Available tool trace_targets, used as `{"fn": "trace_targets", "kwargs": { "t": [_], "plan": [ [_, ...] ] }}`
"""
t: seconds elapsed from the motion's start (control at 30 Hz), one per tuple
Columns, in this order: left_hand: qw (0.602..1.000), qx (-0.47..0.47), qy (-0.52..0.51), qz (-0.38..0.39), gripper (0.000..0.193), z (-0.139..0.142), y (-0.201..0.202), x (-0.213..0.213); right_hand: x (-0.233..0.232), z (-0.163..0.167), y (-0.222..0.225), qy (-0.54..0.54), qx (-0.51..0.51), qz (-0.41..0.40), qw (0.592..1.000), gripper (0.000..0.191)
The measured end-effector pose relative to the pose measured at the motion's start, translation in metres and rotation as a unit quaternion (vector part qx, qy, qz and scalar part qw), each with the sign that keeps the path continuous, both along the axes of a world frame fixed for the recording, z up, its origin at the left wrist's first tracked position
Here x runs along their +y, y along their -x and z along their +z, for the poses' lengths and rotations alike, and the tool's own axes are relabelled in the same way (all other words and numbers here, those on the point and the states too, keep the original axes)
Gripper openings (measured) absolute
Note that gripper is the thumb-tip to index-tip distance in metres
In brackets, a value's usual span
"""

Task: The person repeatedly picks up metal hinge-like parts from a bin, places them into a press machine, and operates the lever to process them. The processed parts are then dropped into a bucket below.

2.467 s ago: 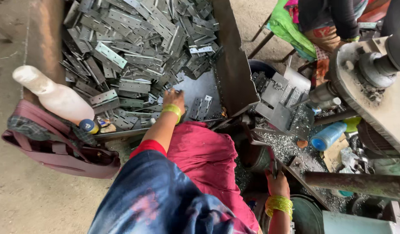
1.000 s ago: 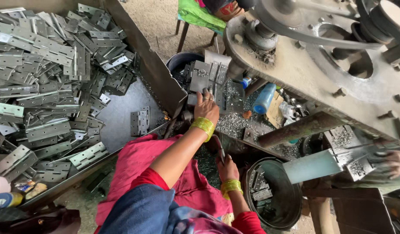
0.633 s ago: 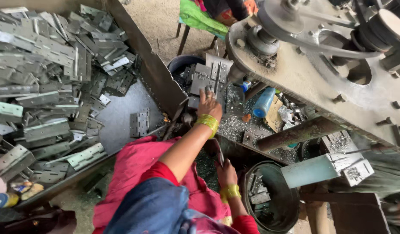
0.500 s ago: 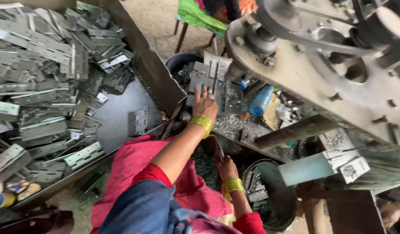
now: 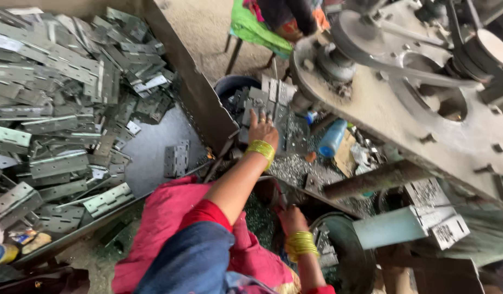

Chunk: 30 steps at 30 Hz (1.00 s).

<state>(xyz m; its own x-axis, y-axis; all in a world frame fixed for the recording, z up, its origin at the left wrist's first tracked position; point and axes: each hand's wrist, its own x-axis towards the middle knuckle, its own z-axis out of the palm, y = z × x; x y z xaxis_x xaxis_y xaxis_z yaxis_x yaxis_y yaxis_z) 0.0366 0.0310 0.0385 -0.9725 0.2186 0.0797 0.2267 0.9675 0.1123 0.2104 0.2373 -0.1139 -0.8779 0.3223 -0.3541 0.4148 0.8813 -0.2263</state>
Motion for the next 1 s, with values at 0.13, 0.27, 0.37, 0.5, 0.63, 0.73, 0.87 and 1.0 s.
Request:
{"fn": "trace_targets", "kwargs": {
  "t": [0.13,0.27,0.37,0.5,0.63,0.73,0.87,1.0],
  "plan": [
    [0.998,-0.038,0.039,0.014,0.043,0.008,0.01,0.009,0.017,0.002,0.006,0.05,0.152,0.074,0.984,0.053],
    [0.999,-0.037,0.008,0.015,0.046,0.01,0.012,0.011,-0.013,-0.038,-0.027,0.08,0.122,-0.02,0.989,0.053],
    [0.998,-0.049,0.024,0.006,0.046,0.014,0.015,0.007,-0.02,-0.042,-0.031,0.125,0.146,0.0,0.981,0.051],
    [0.998,-0.061,0.033,-0.006,0.043,0.017,0.002,0.004,-0.009,0.021,-0.007,0.049,0.081,0.04,0.995,0.048],
    [0.997,0.04,0.032,-0.059,0.053,-0.007,-0.05,-0.012,-0.029,0.105,0.003,0.028,0.305,0.039,0.951,0.051],
    [0.969,0.119,-0.093,-0.194,0.041,-0.033,-0.075,-0.042,-0.053,0.147,0.002,0.06,0.343,-0.008,0.937,0.04],
    [0.955,0.171,-0.089,-0.223,0.033,-0.029,-0.052,-0.02,-0.066,0.175,0.003,0.053,0.392,-0.012,0.918,0.035],
    [0.994,0.066,-0.033,-0.081,0.027,0.007,-0.015,0.052,-0.063,0.185,0.006,0.061,0.375,-0.025,0.925,0.033]
  ]
}}
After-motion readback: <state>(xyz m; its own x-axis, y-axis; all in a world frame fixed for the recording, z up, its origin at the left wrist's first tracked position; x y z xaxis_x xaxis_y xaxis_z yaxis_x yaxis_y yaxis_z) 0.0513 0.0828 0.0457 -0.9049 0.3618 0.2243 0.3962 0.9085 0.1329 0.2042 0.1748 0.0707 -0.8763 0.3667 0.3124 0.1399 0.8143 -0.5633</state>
